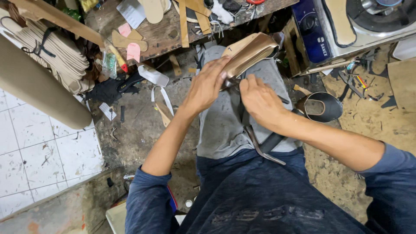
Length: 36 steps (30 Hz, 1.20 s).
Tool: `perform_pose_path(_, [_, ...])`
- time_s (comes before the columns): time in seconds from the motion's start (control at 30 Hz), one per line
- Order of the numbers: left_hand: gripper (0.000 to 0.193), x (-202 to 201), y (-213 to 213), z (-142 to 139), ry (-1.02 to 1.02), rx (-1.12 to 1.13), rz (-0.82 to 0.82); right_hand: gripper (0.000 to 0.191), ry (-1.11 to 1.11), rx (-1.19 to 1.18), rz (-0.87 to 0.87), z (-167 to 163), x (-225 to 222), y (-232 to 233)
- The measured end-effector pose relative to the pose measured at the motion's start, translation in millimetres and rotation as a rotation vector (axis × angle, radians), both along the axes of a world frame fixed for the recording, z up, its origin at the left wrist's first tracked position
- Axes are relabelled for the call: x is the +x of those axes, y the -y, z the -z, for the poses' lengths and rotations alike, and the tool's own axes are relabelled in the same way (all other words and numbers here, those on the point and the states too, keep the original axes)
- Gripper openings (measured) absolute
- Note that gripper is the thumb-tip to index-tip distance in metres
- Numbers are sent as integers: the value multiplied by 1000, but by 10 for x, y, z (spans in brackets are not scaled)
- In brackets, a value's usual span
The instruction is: The person uses a curved metal tool to scrape and smooth the edges of a shoe upper, repeatedly turning the shoe and applying pressure along the seams. The person also uses a hammer to tap the tool and the shoe during the process.
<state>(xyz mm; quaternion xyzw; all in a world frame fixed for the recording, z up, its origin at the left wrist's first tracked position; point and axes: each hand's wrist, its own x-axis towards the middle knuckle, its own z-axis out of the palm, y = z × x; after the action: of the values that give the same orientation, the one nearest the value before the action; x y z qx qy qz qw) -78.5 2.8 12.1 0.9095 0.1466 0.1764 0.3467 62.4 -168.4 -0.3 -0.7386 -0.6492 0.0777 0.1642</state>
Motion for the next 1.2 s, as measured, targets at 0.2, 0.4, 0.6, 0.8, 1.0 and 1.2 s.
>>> perform_pose_path(0.2, [44, 18, 22, 3, -129, 50, -59, 22, -192, -59, 77, 60, 57, -25])
perform_pose_path(0.4, [44, 123, -119, 81, 8, -13, 66, 21, -77, 29, 61, 214, -14, -39])
perform_pose_path(0.6, [49, 113, -48, 143, -60, 28, 30, 27, -235, -69, 53, 122, 170, 26])
perform_pose_path(0.8, [46, 183, -167, 161, -95, -88, 48, 22, -117, 32, 106, 266, 24, -30])
perform_pose_path(1.0, [49, 166, -128, 188, -76, -3, 77, 23, -272, -7, 14, 136, 217, -25])
perform_pose_path(1.2, [49, 249, -239, 195, -103, -121, 87, 23, -353, -16, 120, 134, 110, -82])
